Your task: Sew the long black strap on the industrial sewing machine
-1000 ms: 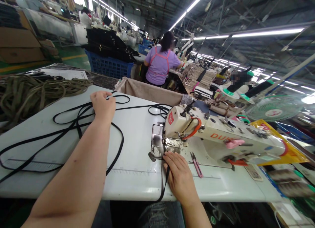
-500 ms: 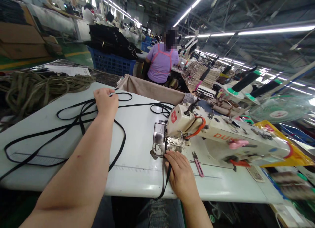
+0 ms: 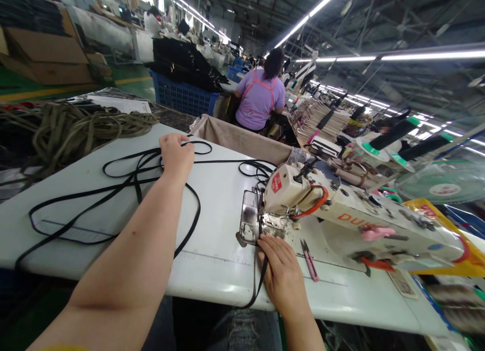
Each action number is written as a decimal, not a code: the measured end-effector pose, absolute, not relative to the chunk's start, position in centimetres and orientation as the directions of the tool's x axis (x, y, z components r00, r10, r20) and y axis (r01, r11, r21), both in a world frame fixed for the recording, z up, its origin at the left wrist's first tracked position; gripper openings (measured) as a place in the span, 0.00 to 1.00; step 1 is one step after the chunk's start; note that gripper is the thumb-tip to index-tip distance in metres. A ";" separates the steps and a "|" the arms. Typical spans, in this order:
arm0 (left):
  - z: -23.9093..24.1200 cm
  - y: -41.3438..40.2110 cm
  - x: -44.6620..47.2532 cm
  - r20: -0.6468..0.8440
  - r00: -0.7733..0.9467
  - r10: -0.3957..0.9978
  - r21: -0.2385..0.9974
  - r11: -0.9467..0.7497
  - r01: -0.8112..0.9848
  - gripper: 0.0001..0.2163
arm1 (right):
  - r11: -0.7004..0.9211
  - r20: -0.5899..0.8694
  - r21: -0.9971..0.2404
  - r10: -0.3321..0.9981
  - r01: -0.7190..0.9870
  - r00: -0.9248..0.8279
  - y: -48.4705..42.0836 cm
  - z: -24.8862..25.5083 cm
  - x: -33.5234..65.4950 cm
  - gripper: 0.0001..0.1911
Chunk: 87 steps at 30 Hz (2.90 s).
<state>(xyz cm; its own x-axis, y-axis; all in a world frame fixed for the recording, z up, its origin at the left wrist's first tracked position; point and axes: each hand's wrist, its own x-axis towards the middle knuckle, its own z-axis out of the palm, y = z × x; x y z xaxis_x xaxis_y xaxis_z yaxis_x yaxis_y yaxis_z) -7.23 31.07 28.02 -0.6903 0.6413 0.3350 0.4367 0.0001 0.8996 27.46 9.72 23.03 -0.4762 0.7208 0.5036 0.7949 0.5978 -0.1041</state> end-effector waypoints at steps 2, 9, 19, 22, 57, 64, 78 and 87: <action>28.0 31.1 -7.2 0.355 -0.682 0.639 0.891 -0.010 0.454 0.10 | 0.604 0.511 -0.098 0.712 0.791 -0.481 9.7 23.1 27.4 0.14; 28.3 31.2 -7.1 0.318 -0.656 0.685 0.889 0.024 0.457 0.10 | 0.617 0.513 -0.068 0.696 0.784 -0.503 9.9 23.1 27.5 0.14; 28.3 31.3 -7.0 0.315 -0.579 0.752 0.828 0.080 0.555 0.09 | 0.630 0.508 -0.054 0.686 0.775 -0.522 10.2 22.4 28.1 0.16; 28.1 31.6 -6.6 0.291 -0.484 0.825 0.803 0.064 0.592 0.09 | 0.629 0.499 -0.041 0.686 0.776 -0.530 10.2 22.4 28.2 0.16; 21.9 29.4 6.1 0.267 0.716 0.644 0.074 -0.755 0.652 0.18 | 0.631 0.482 -0.015 0.684 0.776 -0.547 10.4 22.3 28.5 0.17; 22.5 29.5 5.8 0.262 0.730 0.631 0.115 -0.772 0.625 0.17 | 0.630 0.490 -0.048 0.691 0.775 -0.532 10.3 22.4 28.4 0.17; 25.7 30.5 -0.6 0.170 0.476 0.863 0.254 -0.505 0.825 0.07 | 0.613 0.473 -0.055 0.711 0.788 -0.521 10.1 22.7 28.1 0.17; 26.9 31.4 -3.5 0.125 0.409 0.904 0.300 -0.427 0.853 0.06 | 0.624 0.499 -0.036 0.688 0.781 -0.527 10.2 22.5 28.2 0.16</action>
<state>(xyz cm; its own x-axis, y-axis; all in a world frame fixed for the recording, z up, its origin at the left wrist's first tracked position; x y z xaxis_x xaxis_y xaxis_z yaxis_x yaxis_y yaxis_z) -3.53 31.39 26.90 0.4087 0.9041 0.1252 0.8528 -0.4271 0.3004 28.15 10.21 22.47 -0.5270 0.6877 0.4993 0.7805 0.6241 -0.0358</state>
